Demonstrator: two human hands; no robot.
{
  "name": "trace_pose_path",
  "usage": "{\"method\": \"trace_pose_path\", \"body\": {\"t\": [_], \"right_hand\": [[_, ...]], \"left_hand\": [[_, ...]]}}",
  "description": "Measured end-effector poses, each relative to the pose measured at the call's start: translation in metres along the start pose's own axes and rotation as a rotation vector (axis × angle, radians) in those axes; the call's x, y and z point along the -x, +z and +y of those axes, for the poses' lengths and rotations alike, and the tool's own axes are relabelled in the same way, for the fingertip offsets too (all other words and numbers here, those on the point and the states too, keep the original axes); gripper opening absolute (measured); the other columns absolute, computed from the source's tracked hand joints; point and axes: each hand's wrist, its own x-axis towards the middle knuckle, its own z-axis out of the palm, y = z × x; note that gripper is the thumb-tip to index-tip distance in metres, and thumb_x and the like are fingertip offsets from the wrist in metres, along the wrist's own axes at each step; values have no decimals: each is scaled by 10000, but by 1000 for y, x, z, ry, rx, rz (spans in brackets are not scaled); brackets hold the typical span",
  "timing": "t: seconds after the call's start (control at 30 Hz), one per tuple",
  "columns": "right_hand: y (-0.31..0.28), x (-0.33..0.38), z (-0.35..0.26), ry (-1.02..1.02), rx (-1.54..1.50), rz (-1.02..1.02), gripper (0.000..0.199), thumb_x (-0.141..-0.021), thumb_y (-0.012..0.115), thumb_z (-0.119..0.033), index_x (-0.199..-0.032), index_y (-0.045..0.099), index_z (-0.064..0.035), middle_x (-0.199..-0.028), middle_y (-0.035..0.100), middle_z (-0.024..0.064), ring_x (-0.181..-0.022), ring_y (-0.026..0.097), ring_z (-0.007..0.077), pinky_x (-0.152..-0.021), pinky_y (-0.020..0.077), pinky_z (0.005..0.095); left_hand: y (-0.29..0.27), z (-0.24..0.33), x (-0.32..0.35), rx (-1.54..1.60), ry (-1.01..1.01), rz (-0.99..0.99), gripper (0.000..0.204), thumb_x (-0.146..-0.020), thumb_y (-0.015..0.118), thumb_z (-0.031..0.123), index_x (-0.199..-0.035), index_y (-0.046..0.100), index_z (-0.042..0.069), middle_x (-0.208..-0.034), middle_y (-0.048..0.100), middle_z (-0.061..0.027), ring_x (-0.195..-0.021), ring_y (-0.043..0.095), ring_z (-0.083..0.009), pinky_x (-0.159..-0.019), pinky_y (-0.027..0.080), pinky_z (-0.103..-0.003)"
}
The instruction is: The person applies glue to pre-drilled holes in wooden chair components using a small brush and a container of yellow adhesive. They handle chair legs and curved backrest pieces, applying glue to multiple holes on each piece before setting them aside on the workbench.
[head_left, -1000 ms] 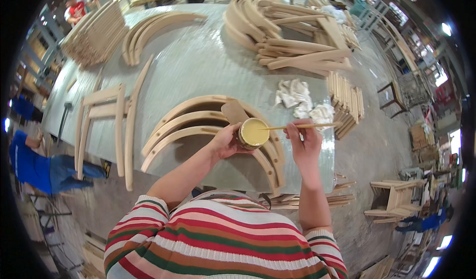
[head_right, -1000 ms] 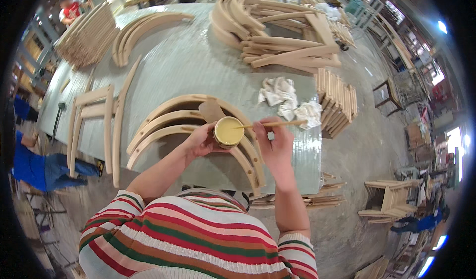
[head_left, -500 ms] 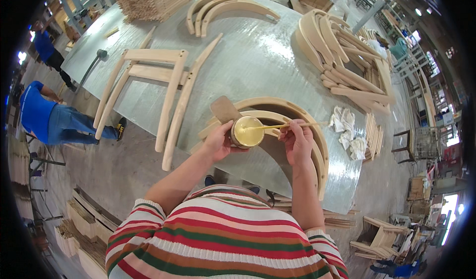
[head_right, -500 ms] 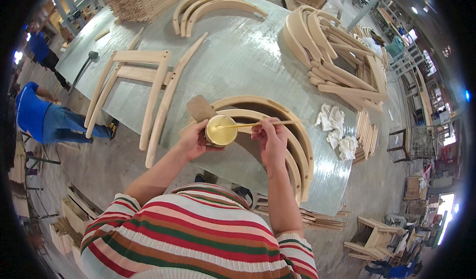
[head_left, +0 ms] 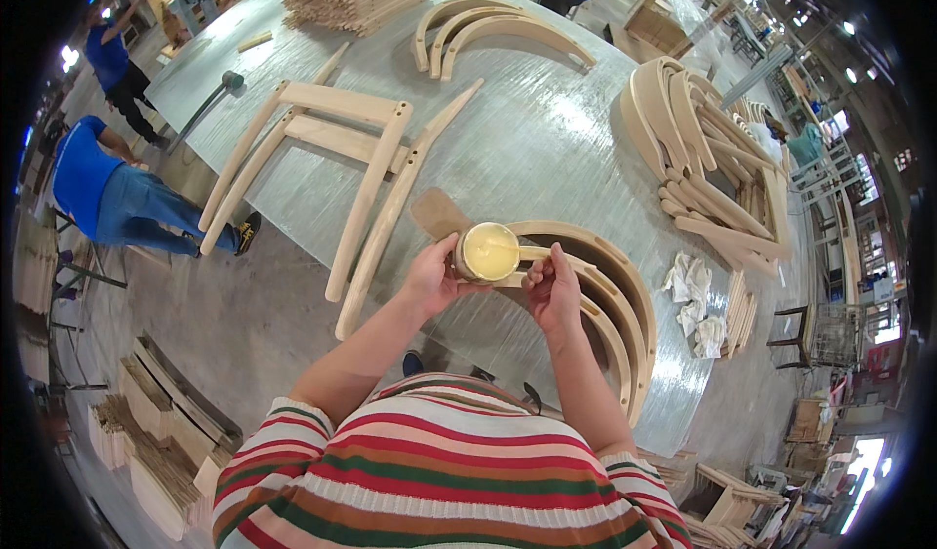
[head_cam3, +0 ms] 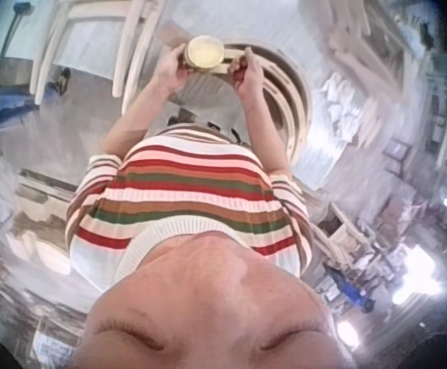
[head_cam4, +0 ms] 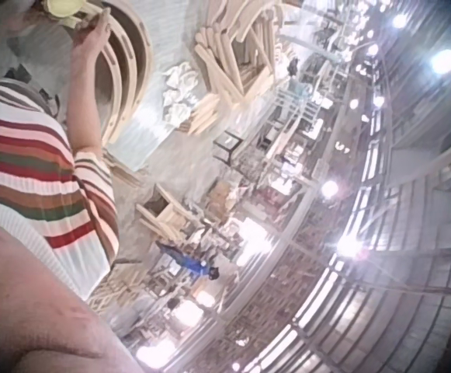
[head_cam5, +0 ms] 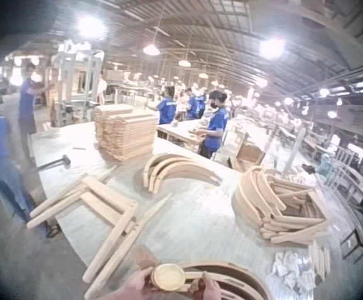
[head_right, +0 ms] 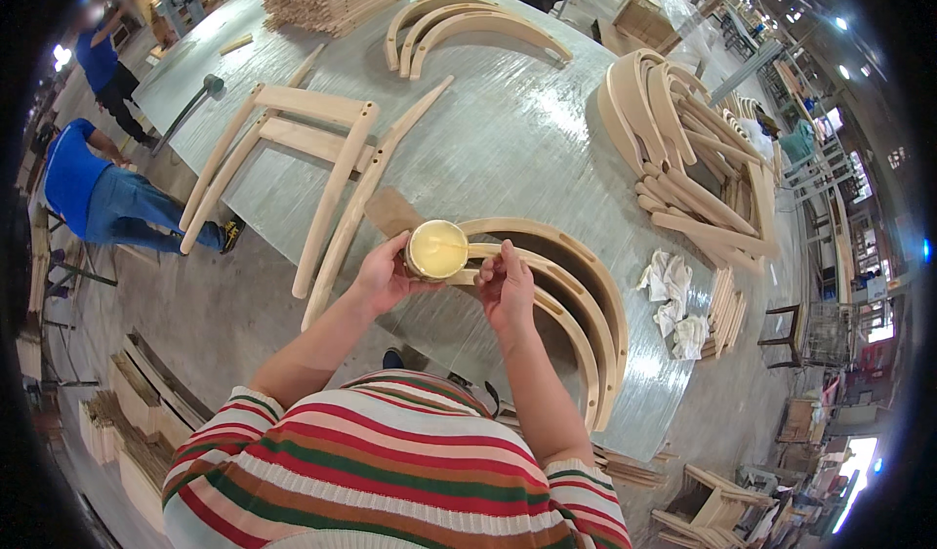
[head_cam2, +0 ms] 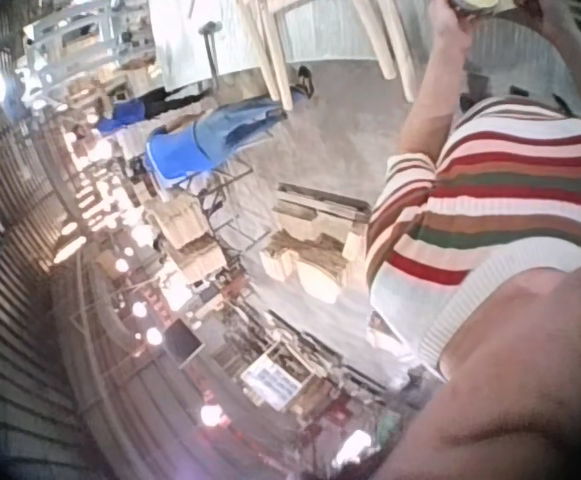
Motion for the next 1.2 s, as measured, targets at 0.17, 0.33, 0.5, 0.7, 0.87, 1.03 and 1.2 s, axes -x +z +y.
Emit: {"method": "trace_pose_path", "body": {"t": [0.17, 0.33, 0.5, 0.7, 0.87, 1.03, 1.2], "right_hand": [[16, -20, -36, -238, 246, -162, 93, -869, 576, -95, -808, 534, -39, -745, 600, 79, -648, 581, 144, -574, 490, 265], [24, -43, -47, -511, 856, -214, 108, -865, 592, -100, -830, 550, -7, -706, 582, 43, -631, 556, 99, -591, 458, 231], [28, -58, -28, -693, 1289, -341, 127, -843, 611, -98, -790, 557, 4, -583, 506, 31, -560, 497, 82, -528, 410, 243], [39, -65, -14, -801, 1561, -553, 107, -816, 595, -89, -770, 529, -19, -643, 529, 127, -586, 530, 293, -558, 429, 351], [46, -64, -14, -708, 1608, -605, 110, -835, 565, -94, -786, 506, -15, -661, 507, 159, -635, 526, 328, -585, 418, 378], [50, -63, -19, -678, 1603, -603, 117, -836, 562, -91, -786, 499, -6, -668, 503, 168, -641, 516, 333, -585, 411, 380], [50, -60, -18, -659, 1563, -557, 127, -829, 576, -85, -771, 499, -3, -659, 507, 171, -620, 509, 341, -570, 410, 375]], "left_hand": [[-20, -2, 1, 83, 26, 84, 422, -973, 319, 320, -1229, 462, 16, -1213, 525, -167, -1077, 554, -335, -857, 494, -547], [-56, -9, 27, 116, 73, 178, 412, -960, 336, 323, -1237, 471, 50, -1232, 524, -136, -1084, 552, -333, -854, 503, -531], [-73, -12, 60, 108, 141, 203, 433, -958, 298, 319, -1275, 441, 61, -1260, 513, -132, -1107, 542, -334, -856, 496, -534], [-86, -13, 86, 97, 212, 219, 423, -966, 316, 311, -1250, 442, 24, -1222, 537, -143, -1074, 562, -325, -859, 490, -534], [-86, -17, 91, 70, 217, 183, 430, -971, 297, 317, -1254, 439, 27, -1217, 544, -130, -1073, 565, -317, -862, 493, -522], [-86, -20, 93, 23, 207, 169, 455, -968, 262, 325, -1285, 424, 41, -1223, 545, -138, -1051, 578, -323, -854, 502, -502], [-84, -19, 97, 19, 193, 183, 452, -969, 265, 325, -1283, 429, 44, -1225, 542, -133, -1051, 577, -317, -837, 513, -491]]}}
